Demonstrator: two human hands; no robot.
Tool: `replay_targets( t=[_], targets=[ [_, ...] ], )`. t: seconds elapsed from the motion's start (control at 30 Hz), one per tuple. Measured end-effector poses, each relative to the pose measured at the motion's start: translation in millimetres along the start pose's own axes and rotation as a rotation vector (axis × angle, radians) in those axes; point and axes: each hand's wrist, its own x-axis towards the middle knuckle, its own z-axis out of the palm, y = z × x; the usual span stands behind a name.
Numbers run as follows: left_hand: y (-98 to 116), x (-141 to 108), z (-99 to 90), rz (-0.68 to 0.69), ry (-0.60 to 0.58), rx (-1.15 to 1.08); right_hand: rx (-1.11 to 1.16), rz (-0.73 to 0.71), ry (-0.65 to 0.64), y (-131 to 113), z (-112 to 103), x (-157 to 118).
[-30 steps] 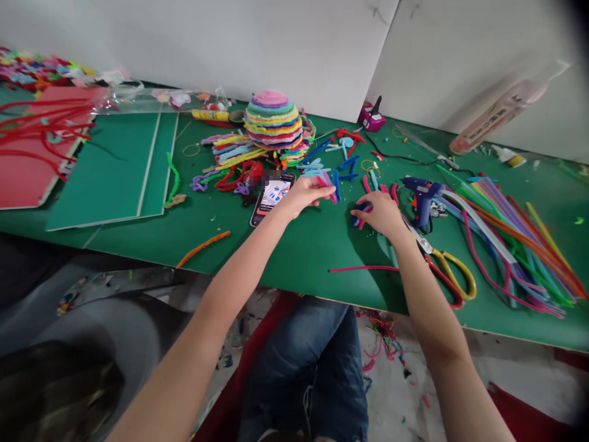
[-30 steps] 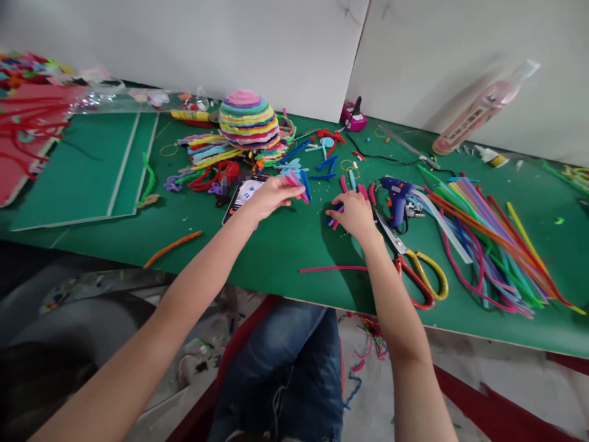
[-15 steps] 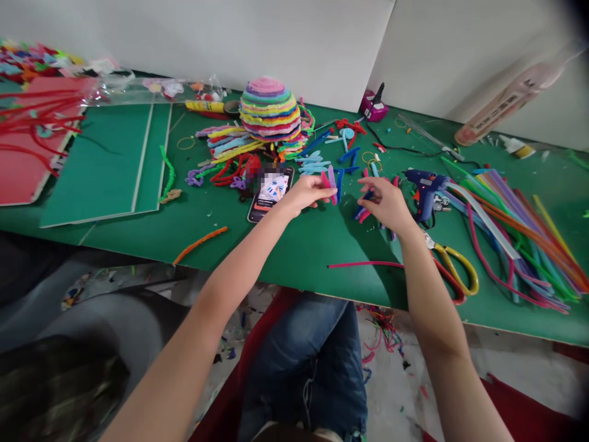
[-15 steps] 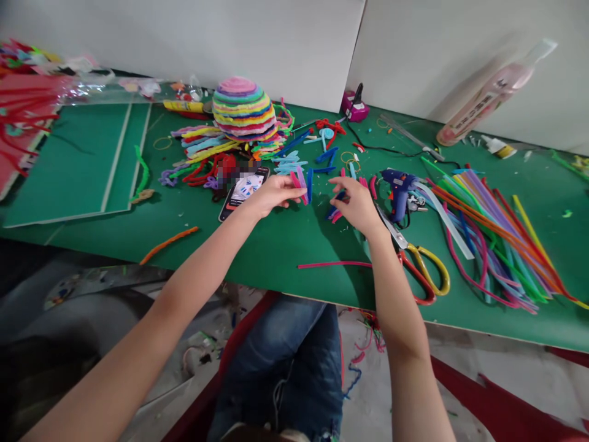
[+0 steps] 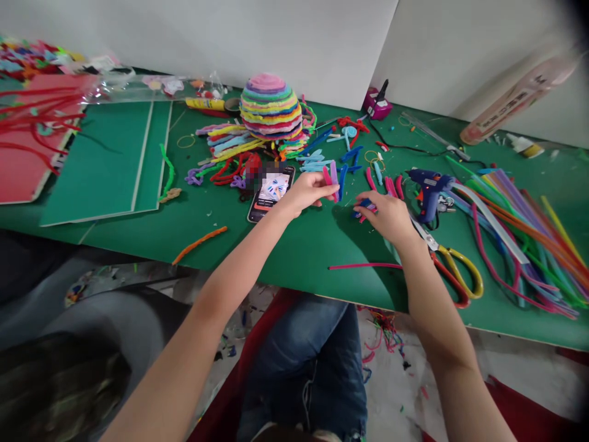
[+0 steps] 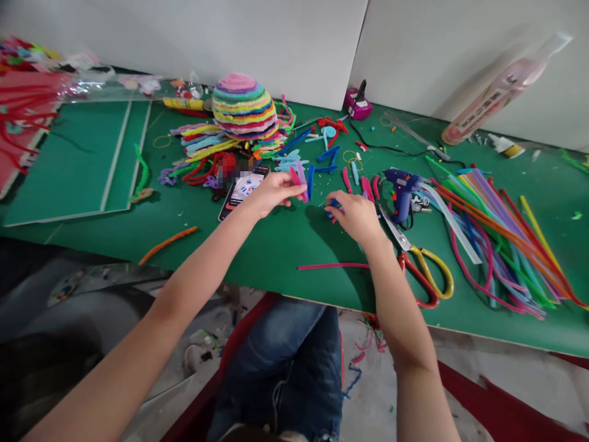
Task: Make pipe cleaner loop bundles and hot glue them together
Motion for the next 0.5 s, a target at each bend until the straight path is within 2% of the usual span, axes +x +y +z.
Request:
replay_targets(
  t=[0.07,0.17,0.27,0.43,0.5],
  targets=[
    [-1,1,-0.2,-0.002,-0.006,-0.021,-0.006,-0.031,-0.008,2,-2,0],
    [-2,1,0.5,-0.004,-0.025,-0.042,0.127,-0.062,-0.065,3,-3,-1],
    [-2,1,2.2,-0.011,-0.029,-0.039,0.248,-0.007,-0.096,1,-1,-1],
    [2,-3,7.8,-0.053,-0.032,-0.033,0.516,0.153,0.048,-4,6,2],
    [3,-5,9.9,-0.060,-0.048,-0.025,0.604,0.198,0.051,-7,9,4]
  ],
)
